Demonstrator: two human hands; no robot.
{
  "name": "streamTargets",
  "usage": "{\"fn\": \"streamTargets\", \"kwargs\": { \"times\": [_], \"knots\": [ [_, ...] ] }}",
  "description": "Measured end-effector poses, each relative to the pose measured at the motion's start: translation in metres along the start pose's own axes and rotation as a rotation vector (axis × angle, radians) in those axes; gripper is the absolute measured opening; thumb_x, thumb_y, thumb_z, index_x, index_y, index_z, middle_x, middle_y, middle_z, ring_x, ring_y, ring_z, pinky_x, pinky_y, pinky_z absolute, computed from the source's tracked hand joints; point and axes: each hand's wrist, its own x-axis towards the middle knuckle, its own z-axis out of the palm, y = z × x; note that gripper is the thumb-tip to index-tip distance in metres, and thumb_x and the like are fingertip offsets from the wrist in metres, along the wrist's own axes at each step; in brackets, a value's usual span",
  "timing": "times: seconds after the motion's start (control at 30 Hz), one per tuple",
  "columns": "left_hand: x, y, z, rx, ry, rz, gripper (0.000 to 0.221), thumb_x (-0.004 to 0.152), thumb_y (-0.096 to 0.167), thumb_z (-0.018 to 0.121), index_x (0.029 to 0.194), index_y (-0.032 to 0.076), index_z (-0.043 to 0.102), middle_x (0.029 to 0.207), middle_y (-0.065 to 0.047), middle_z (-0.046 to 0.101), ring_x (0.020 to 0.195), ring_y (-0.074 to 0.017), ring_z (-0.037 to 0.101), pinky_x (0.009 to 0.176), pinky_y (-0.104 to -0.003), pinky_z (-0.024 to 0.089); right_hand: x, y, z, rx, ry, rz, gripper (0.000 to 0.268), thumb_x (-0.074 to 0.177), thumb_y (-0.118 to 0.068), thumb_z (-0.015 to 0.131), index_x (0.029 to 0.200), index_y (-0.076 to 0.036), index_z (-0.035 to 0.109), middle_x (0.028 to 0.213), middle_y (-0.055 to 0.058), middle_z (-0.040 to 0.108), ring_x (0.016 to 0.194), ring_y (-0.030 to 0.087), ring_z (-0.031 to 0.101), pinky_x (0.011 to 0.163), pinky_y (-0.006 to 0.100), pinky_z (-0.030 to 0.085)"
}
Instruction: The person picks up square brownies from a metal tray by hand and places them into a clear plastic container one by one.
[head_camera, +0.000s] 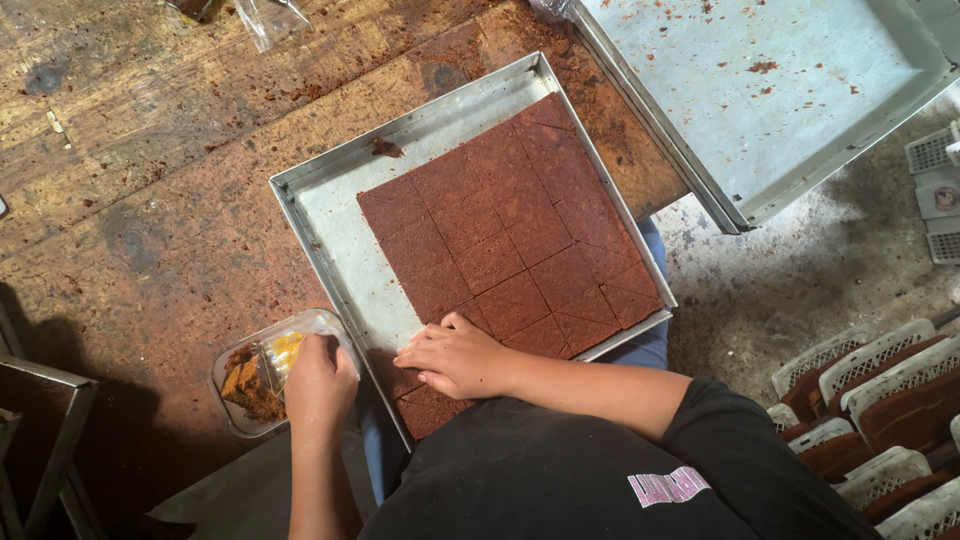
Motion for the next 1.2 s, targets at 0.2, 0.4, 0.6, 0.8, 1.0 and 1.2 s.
{"fn": "streamTargets", "kwargs": {
  "times": [0.2, 0.4, 0.6, 0.8, 1.0, 1.2],
  "knots": [
    [-0.001, 0.003, -0.003, 0.022, -0.01, -0.012, 0.023, 0.094, 0.02, 0.053, 0.108, 0.005, 0.062, 0.105, -0.023, 0.066, 0.111, -0.0464, 0.065, 0.094, -0.056, 0.051, 0.0, -0.001, -0.002, 0.004, 0.001, -0.001, 0.038, 0.102, -0.032, 0.046, 0.138, -0.025, 0.054, 0.138, -0.001, 0.061, 0.13, 0.02, 0.05, 0.098, 0.044, 0.032],
    [0.001, 0.003, -0.001, 0.022, -0.022, -0.042, 0.025, 0.096, 0.023, 0.051, 0.11, 0.006, 0.063, 0.107, -0.023, 0.066, 0.111, -0.0467, 0.065, 0.095, -0.056, 0.051, 0.0, -0.007, -0.015, 0.015, -0.049, 0.016, 0.038, 0.102, -0.032, 0.045, 0.138, -0.023, 0.054, 0.138, 0.001, 0.061, 0.129, 0.021, 0.05, 0.1, 0.045, 0.031],
    [0.0, 0.003, -0.001, 0.009, -0.006, -0.058, 0.027, 0.096, 0.024, 0.052, 0.111, 0.006, 0.065, 0.106, -0.023, 0.067, 0.109, -0.0469, 0.065, 0.094, -0.057, 0.051, 0.014, -0.019, 0.002, -0.077, -0.042, 0.133, 0.047, 0.09, -0.05, 0.061, 0.124, -0.017, 0.058, 0.125, 0.006, 0.058, 0.115, 0.024, 0.048, 0.095, 0.049, 0.033],
    [0.002, -0.033, 0.02, -0.53, 0.309, 0.09, 0.015, 0.088, 0.008, 0.077, 0.103, 0.009, 0.077, 0.094, -0.013, 0.077, 0.086, -0.0238, 0.073, 0.061, -0.031, 0.056, 0.022, -0.041, -0.045, 0.321, -0.182, 0.045, 0.036, 0.092, -0.011, 0.059, 0.125, -0.006, 0.046, 0.105, 0.024, 0.068, 0.097, 0.04, 0.069, 0.083, 0.048, 0.054],
    [-0.041, 0.013, -0.027, -0.545, 0.477, 0.416, 0.039, 0.086, -0.015, 0.061, 0.119, 0.001, 0.074, 0.121, -0.027, 0.07, 0.115, -0.0424, 0.067, 0.083, -0.043, 0.058, 0.018, -0.05, -0.088, 0.592, 0.363, -0.01, 0.035, 0.1, -0.015, 0.06, 0.134, -0.018, 0.059, 0.122, 0.017, 0.067, 0.116, 0.039, 0.067, 0.095, 0.048, 0.057],
    [-0.067, 0.069, -0.044, -0.394, 0.52, 0.596, 0.053, 0.078, -0.014, 0.063, 0.129, -0.001, 0.066, 0.132, -0.019, 0.064, 0.122, -0.0391, 0.063, 0.1, -0.043, 0.052, 0.007, -0.072, -0.103, 0.36, 0.371, -0.126, 0.047, 0.091, 0.007, 0.056, 0.131, -0.016, 0.062, 0.121, 0.017, 0.069, 0.107, 0.041, 0.069, 0.093, 0.049, 0.057]
  ]
}}
